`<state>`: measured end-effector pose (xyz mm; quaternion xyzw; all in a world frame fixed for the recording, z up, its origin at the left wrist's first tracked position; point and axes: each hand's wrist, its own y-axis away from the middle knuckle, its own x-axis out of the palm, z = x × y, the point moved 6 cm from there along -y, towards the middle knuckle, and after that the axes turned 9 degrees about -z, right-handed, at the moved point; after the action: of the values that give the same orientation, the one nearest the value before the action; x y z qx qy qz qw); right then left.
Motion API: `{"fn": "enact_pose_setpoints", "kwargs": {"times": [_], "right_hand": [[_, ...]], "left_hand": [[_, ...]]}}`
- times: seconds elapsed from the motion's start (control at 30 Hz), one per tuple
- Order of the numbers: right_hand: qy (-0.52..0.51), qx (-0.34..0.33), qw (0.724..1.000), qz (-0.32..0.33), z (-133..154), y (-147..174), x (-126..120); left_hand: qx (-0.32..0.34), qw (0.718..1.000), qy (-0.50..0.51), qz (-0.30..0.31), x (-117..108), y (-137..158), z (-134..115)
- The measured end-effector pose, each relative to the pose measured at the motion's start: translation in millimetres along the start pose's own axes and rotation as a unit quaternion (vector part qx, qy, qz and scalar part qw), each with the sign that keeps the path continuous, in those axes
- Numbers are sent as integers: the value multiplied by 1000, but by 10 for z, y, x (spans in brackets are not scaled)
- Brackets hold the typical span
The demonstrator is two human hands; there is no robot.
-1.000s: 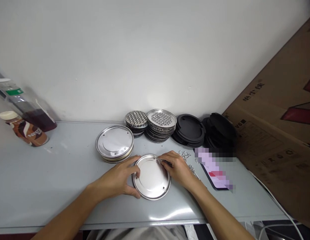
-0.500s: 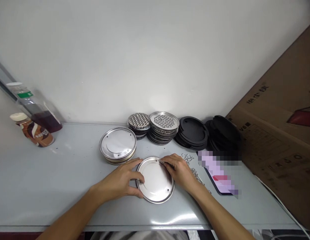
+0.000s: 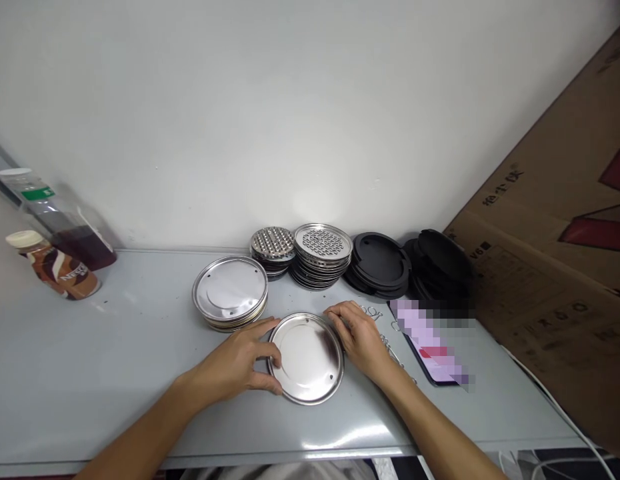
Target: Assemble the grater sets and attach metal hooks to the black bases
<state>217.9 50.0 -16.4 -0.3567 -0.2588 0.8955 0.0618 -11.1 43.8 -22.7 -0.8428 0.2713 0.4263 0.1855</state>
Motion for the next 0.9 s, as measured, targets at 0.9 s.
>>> {"fn": "enact_pose_setpoints", "kwargs": {"times": [0.9], "right_hand": [[27,-14,999,32,57,14,36]], "left_hand": [[25,999,-9,-29,-16,-11,-55]]}}
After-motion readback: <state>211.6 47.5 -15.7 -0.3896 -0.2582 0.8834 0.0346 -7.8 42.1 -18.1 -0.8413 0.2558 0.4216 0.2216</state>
